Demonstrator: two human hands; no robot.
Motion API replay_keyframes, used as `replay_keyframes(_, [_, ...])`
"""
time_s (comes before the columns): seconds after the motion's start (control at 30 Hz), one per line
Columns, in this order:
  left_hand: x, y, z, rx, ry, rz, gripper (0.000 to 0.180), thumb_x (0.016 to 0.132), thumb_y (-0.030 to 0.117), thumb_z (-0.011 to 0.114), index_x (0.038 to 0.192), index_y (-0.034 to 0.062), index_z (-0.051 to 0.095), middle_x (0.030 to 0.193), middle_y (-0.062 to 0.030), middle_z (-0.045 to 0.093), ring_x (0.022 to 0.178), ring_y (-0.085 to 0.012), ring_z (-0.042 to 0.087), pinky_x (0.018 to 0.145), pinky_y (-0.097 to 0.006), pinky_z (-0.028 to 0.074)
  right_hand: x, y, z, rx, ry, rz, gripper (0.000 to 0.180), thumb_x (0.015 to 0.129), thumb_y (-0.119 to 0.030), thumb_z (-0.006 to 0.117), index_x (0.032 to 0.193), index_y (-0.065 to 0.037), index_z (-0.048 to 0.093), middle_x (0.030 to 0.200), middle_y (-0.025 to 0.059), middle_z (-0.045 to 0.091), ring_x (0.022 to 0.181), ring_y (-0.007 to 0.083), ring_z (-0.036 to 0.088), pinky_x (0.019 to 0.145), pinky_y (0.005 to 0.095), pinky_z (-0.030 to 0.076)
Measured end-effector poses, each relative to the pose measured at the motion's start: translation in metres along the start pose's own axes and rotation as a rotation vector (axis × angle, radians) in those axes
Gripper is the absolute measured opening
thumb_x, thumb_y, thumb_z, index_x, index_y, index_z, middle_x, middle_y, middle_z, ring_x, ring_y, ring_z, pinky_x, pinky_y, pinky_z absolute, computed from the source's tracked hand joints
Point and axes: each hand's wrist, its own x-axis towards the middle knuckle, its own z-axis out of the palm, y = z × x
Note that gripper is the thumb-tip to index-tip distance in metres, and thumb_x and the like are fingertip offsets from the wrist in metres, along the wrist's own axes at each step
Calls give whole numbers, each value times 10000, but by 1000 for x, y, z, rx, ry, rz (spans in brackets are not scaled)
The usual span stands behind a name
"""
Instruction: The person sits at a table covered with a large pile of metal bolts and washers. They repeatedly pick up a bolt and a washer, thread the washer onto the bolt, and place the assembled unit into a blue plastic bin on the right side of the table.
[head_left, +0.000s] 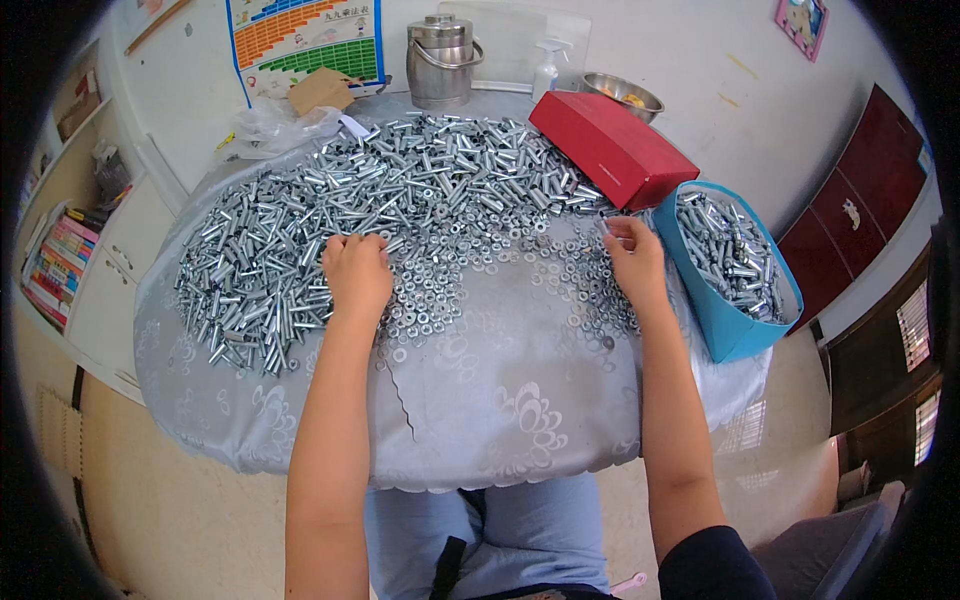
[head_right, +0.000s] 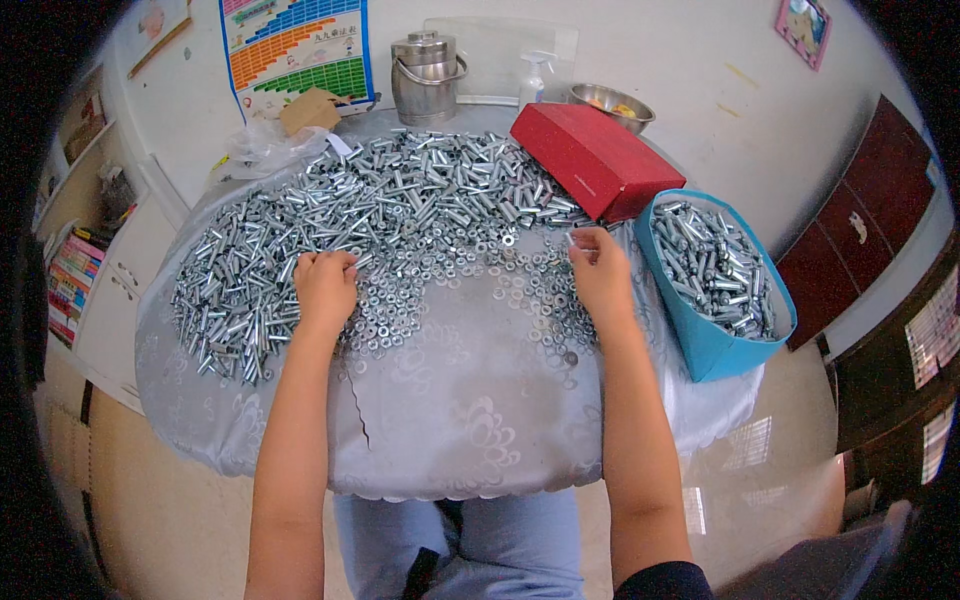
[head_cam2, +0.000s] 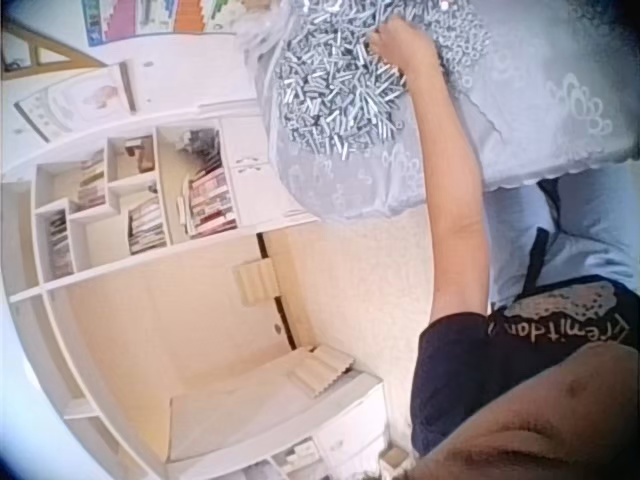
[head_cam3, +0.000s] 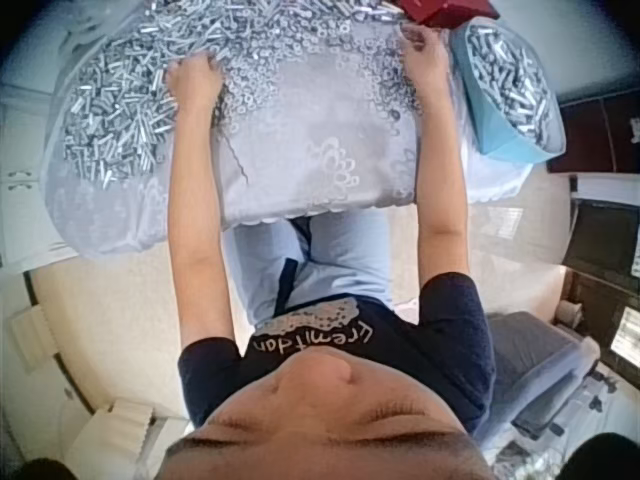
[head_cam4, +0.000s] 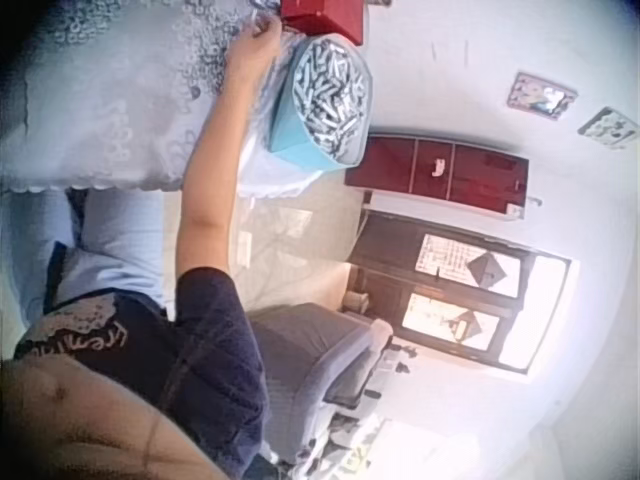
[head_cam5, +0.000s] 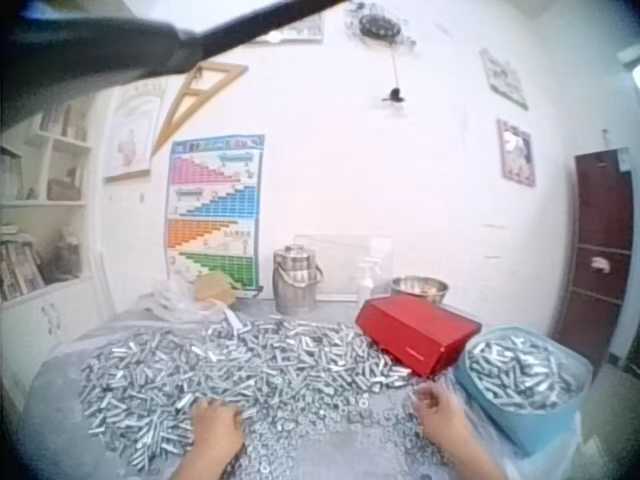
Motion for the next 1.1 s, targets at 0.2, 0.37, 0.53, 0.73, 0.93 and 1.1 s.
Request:
replay_keyframes(0.2, [-2, -3, 1, 24, -25, 25, 160, 719, 101, 623, 879, 92, 612, 858, -70, 606, 875, -290, 480, 778, -406, 364, -15, -31, 12, -21, -147, -68, 229, 753, -54, 602, 975, -10, 569, 867, 121, 625, 743, 216, 600, 665, 300, 467])
replay_keyframes(0.37, [-1, -1, -1, 9, -23, 42, 183, 732, 85, 607, 914, 87, 587, 861, -78, 601, 854, -299, 482, 762, -407, 364, -26, -46, 20, 29, -286, -137, 251, 766, -51, 599, 1013, -21, 561, 873, 118, 619, 743, 209, 589, 670, 295, 462])
replay_keyframes(0.53, [2, 15, -9, -269, 115, 44, 90, 787, 51, 541, 869, 41, 577, 834, -106, 599, 818, -290, 508, 740, -386, 385, -35, -52, 31, 299, -436, -43, 254, 809, -67, 580, 1055, -15, 544, 926, 102, 592, 767, 151, 571, 673, 265, 462])
replay_keyframes(0.73, [-12, 59, -15, -1146, -99, -92, 166, 899, 128, 460, 995, 3, 514, 889, -48, 568, 809, -114, 525, 735, -250, 417, -44, -68, 38, 627, -588, 225, 266, 824, -70, 569, 1077, 5, 537, 969, 79, 558, 807, 109, 561, 691, 234, 463])
replay_keyframes(0.93, [-22, 76, -16, -1347, -175, -33, 225, 899, 115, 460, 1095, 19, 406, 908, -71, 591, 781, -98, 533, 706, -227, 413, -48, -72, 39, 535, -687, 168, 308, 812, -57, 575, 1114, -7, 536, 958, 65, 578, 820, 107, 570, 716, 231, 460])
replay_keyframes(1.1, [-28, 87, -26, -1302, -188, -27, 321, 884, 101, 488, 1165, 26, 352, 881, -75, 620, 777, -86, 533, 711, -220, 408, -52, -77, 40, 509, -699, 91, 275, 806, -57, 590, 1073, 2, 566, 904, 49, 606, 810, 95, 565, 734, 226, 455])
